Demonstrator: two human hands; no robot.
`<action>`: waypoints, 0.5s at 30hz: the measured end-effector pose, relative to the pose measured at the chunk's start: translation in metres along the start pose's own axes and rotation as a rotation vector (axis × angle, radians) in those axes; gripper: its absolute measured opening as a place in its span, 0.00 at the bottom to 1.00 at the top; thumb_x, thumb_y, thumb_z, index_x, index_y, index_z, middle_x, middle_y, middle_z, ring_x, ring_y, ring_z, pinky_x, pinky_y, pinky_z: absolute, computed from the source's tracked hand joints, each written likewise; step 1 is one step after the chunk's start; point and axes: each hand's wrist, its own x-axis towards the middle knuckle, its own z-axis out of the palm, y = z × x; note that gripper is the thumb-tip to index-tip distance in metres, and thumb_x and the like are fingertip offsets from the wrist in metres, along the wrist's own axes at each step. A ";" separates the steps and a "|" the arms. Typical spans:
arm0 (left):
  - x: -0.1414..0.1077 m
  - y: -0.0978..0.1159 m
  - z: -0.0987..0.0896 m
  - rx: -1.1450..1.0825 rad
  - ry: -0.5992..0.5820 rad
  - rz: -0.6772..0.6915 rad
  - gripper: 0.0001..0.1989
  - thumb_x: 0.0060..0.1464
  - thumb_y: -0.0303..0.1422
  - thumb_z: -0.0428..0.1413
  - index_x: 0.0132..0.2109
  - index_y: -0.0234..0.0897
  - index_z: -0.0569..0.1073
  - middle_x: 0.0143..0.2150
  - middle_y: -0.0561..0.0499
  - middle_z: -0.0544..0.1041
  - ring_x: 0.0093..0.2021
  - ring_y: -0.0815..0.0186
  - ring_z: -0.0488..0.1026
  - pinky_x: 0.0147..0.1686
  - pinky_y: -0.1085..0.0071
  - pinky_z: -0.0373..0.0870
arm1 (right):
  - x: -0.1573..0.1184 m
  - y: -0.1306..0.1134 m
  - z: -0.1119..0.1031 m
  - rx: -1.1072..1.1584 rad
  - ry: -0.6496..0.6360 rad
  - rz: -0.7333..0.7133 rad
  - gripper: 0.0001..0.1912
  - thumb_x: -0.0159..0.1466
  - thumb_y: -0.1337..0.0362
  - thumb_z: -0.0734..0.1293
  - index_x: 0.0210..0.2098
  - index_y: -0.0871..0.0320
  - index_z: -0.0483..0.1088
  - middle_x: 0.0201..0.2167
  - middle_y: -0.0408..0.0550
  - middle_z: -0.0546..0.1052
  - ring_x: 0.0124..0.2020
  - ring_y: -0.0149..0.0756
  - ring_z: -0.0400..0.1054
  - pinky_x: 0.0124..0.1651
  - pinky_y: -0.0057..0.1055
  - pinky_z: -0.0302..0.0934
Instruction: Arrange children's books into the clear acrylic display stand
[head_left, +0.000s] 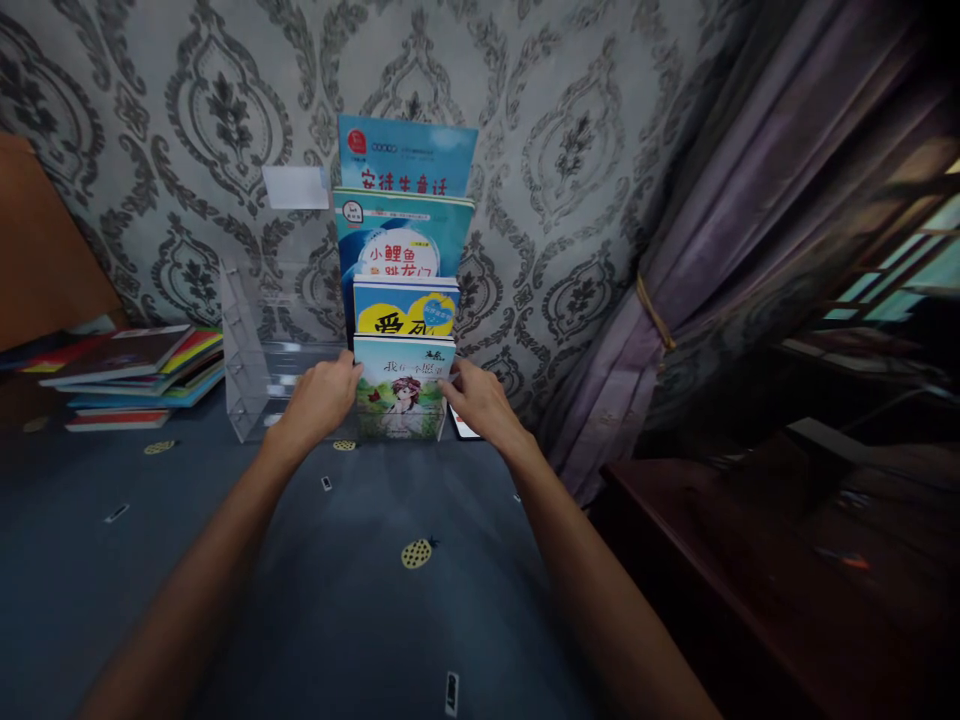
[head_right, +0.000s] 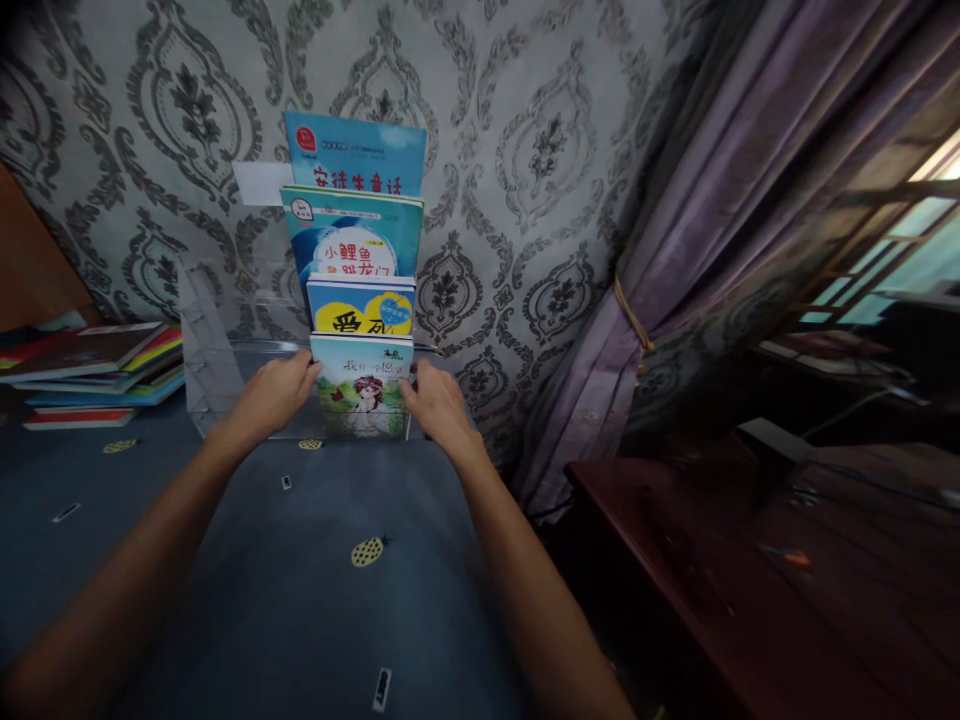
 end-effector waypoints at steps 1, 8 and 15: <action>0.000 0.000 0.000 0.001 -0.003 0.004 0.18 0.71 0.37 0.40 0.53 0.32 0.70 0.45 0.35 0.82 0.47 0.46 0.80 0.43 0.58 0.72 | 0.000 -0.001 0.000 0.002 0.002 -0.005 0.14 0.71 0.63 0.62 0.52 0.61 0.72 0.44 0.55 0.83 0.46 0.44 0.76 0.42 0.30 0.58; 0.000 0.004 -0.002 0.013 -0.023 -0.006 0.18 0.71 0.35 0.39 0.53 0.31 0.69 0.45 0.35 0.82 0.46 0.47 0.81 0.42 0.60 0.72 | -0.002 -0.006 0.000 -0.067 0.004 0.008 0.13 0.72 0.64 0.60 0.49 0.62 0.73 0.46 0.58 0.82 0.47 0.44 0.76 0.41 0.30 0.58; 0.003 0.001 0.002 -0.012 -0.024 0.017 0.17 0.71 0.34 0.40 0.54 0.31 0.69 0.44 0.36 0.82 0.47 0.48 0.80 0.43 0.62 0.72 | -0.002 -0.008 0.002 -0.084 -0.012 0.014 0.14 0.72 0.65 0.59 0.49 0.62 0.74 0.46 0.58 0.83 0.48 0.45 0.76 0.43 0.31 0.59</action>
